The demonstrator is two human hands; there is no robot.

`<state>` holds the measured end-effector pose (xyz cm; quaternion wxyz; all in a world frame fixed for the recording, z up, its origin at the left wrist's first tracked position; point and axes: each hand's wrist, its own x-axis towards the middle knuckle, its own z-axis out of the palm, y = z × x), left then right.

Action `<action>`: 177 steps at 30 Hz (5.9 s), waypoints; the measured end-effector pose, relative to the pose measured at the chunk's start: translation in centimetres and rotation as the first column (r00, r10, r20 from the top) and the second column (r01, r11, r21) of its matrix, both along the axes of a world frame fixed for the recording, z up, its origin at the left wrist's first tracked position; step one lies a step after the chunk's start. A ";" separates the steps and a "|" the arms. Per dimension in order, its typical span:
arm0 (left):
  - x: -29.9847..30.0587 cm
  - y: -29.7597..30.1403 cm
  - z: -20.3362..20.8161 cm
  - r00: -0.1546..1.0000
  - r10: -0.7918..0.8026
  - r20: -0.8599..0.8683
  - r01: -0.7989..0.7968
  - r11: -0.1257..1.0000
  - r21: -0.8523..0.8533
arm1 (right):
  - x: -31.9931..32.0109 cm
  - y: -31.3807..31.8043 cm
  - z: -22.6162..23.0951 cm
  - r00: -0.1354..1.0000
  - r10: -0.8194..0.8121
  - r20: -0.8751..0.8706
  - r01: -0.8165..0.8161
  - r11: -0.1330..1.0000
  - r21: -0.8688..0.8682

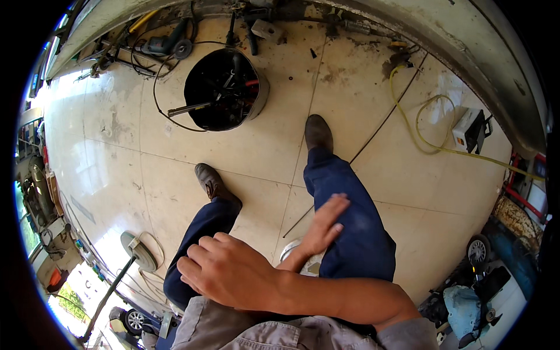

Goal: The person picks up a metal tool from a bucket and inspects it. The person then walks to a cardboard box, opens it, removes a silver rectangular object, and places it back inside.

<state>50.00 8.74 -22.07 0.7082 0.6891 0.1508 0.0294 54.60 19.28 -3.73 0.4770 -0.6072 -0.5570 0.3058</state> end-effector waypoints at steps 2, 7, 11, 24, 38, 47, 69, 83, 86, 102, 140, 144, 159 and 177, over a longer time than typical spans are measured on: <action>-7.2 -0.7 -7.9 0.808 0.128 -0.575 -0.049 0.987 0.151 | -0.5 0.3 0.9 1.000 0.030 0.004 -0.030 0.999 0.022; -4.8 3.6 -5.8 0.801 0.355 -0.482 -0.319 0.934 0.159 | -0.5 -0.6 0.4 0.998 0.062 0.028 -0.061 0.998 -0.020; 3.7 3.2 5.1 0.995 0.015 0.098 0.000 0.988 -0.154 | -0.9 0.0 0.6 0.992 0.106 0.067 -0.104 0.994 -0.030; -20.4 22.7 14.6 0.519 0.537 -0.665 0.173 0.696 0.697 | 4.5 0.6 1.2 0.995 -0.095 -0.013 0.096 0.995 0.032; -16.1 5.5 7.4 0.778 -0.251 -0.576 0.212 0.968 -0.136 | 3.7 1.5 1.4 0.989 -0.148 0.016 0.146 0.984 0.097; -5.0 28.1 3.2 0.745 0.330 -0.580 0.188 0.731 0.657 | 1.6 -0.3 0.6 0.958 0.122 0.258 -0.115 0.992 -0.045; -0.2 36.5 12.7 0.813 0.280 -0.511 0.453 0.248 0.857 | 1.9 0.8 0.5 0.947 0.054 0.316 -0.042 0.998 -0.042; -12.3 18.1 21.1 0.594 0.805 0.004 -0.641 0.470 0.607 | 0.5 3.7 1.1 0.507 -0.068 -0.860 -0.016 0.996 -0.088; -10.2 14.8 19.3 0.774 0.633 0.033 -0.514 0.596 0.617 | 0.3 3.6 0.1 0.469 -0.189 -0.863 0.097 0.982 -0.162; -7.6 26.5 19.1 0.821 0.566 -0.073 -0.541 0.730 -0.417 | 0.0 3.7 1.0 0.160 -0.192 -0.968 -0.331 0.914 -0.236; -8.7 25.7 19.5 0.862 0.506 0.016 -0.433 0.752 -0.497 | 0.1 3.1 -0.3 -0.159 -0.112 -0.981 -0.512 0.859 -0.015; -8.8 25.6 19.4 0.878 0.479 0.014 -0.399 0.747 -0.532 | 0.1 3.0 -0.4 -0.227 -0.092 -0.970 -0.535 0.844 0.045; -8.2 25.8 19.2 0.818 0.574 -0.045 -0.537 0.732 -0.419 | 0.1 3.5 0.3 0.756 -0.179 -0.630 -0.109 0.914 -0.390; -8.3 26.1 19.3 0.815 0.577 -0.052 -0.553 0.748 -0.368 | -0.2 3.6 1.1 0.956 -0.245 -0.163 0.195 0.943 -0.270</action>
